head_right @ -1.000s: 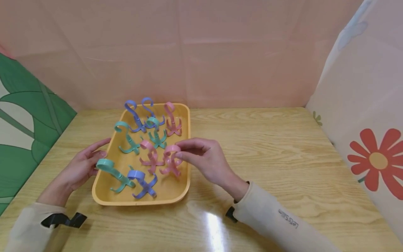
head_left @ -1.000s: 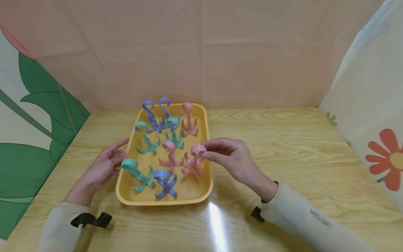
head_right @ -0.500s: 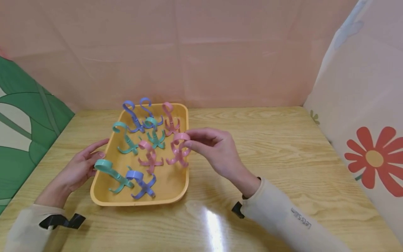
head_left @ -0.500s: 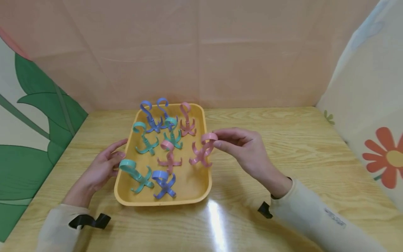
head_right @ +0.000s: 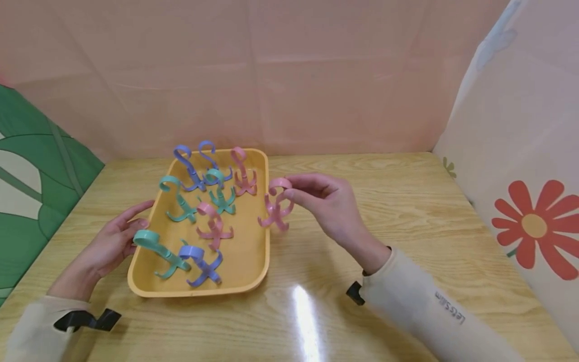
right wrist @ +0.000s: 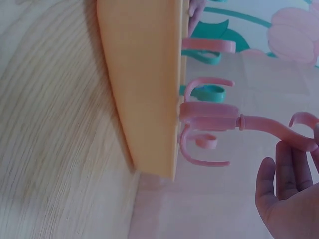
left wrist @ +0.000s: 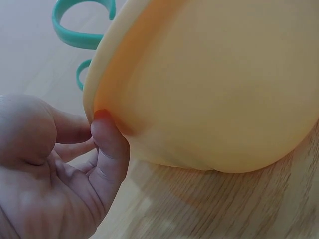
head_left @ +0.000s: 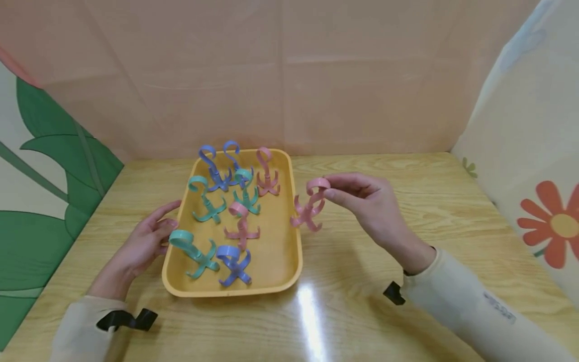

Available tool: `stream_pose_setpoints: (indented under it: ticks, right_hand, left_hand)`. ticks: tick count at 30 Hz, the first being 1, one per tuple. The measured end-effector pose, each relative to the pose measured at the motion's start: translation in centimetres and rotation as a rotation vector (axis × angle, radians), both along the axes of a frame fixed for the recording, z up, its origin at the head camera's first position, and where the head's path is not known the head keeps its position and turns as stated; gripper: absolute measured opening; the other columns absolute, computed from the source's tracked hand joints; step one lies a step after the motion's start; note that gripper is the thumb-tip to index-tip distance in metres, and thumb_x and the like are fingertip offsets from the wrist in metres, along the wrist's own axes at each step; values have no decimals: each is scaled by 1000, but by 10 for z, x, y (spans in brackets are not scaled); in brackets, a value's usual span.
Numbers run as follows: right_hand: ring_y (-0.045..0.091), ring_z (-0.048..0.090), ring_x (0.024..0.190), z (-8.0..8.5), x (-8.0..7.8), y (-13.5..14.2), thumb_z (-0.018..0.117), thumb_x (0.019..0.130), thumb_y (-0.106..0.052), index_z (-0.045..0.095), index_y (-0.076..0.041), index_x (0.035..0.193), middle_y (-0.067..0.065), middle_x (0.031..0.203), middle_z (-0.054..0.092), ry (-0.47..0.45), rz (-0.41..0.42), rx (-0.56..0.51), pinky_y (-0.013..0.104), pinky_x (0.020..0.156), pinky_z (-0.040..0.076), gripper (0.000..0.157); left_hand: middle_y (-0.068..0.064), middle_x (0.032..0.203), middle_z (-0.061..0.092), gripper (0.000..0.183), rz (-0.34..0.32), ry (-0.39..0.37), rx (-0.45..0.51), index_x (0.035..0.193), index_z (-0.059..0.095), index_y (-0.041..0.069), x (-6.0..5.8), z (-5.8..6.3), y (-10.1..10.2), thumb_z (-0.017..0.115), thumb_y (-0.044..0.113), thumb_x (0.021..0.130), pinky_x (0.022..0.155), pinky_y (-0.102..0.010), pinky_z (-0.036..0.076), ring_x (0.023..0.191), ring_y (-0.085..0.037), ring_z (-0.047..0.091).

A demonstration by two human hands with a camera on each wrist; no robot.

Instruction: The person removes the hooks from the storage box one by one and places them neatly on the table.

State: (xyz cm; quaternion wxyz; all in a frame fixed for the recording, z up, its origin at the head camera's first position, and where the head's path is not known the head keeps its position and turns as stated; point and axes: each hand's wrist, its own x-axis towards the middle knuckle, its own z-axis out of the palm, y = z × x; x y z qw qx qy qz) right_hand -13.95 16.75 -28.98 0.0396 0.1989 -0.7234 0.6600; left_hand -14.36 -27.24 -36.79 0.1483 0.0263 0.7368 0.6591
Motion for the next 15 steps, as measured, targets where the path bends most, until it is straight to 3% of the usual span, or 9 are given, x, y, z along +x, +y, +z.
stream_pose_setpoints:
  ticks: [15]
  right_hand:
    - [20, 68, 105, -14, -34, 20, 77, 92, -20, 74, -4, 117, 7, 114, 74, -64, -135, 89, 26, 89, 53, 30]
  left_hand:
    - [-6, 105, 61, 57, 5, 9, -18, 161, 18, 12, 0, -2, 1, 41, 20, 110, 72, -35, 60, 90, -18, 70]
